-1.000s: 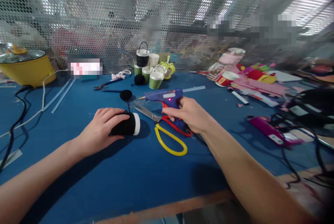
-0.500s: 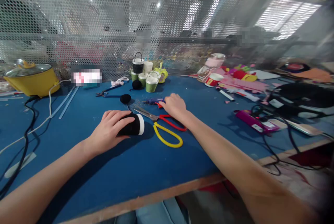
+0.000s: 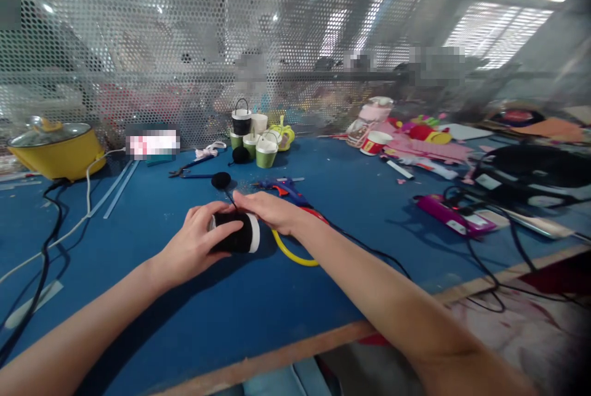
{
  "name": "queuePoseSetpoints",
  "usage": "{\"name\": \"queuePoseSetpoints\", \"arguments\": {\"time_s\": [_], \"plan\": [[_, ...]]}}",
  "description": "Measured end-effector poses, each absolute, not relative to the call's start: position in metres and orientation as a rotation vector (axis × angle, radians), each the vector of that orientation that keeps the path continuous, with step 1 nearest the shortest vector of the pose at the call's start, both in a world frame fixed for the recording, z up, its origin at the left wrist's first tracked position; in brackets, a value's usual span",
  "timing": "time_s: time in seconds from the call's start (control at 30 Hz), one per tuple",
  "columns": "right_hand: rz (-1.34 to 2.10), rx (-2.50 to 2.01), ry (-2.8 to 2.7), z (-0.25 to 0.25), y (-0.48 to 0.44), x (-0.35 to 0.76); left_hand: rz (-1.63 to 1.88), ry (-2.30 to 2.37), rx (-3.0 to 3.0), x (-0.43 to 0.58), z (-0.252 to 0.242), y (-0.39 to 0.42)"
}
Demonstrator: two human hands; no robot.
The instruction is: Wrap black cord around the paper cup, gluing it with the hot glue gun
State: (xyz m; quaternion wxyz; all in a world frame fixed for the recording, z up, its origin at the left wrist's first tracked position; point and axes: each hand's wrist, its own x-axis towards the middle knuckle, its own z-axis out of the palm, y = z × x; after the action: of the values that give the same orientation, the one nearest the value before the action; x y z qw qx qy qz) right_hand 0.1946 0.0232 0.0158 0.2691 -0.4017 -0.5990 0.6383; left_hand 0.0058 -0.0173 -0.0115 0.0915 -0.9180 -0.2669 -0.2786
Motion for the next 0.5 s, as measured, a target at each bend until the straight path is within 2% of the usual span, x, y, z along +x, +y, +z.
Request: {"name": "queuePoseSetpoints", "arguments": {"time_s": [0.1, 0.33, 0.5], "plan": [[1.751, -1.018, -1.444, 0.0144, 0.0214, 0.1937, -0.83, -0.816, -2.757, 0.0071, -0.0115, -0.0189], [1.478, -0.983, -1.499, 0.017, 0.0202, 0.1999, -0.961, -0.958, -2.946, 0.0091, -0.0106, -0.0206], [1.387, -1.195, -1.685, 0.0177, 0.0159, 0.2031, -0.978, -0.955, -2.967, 0.0095, -0.011, -0.0213]]}}
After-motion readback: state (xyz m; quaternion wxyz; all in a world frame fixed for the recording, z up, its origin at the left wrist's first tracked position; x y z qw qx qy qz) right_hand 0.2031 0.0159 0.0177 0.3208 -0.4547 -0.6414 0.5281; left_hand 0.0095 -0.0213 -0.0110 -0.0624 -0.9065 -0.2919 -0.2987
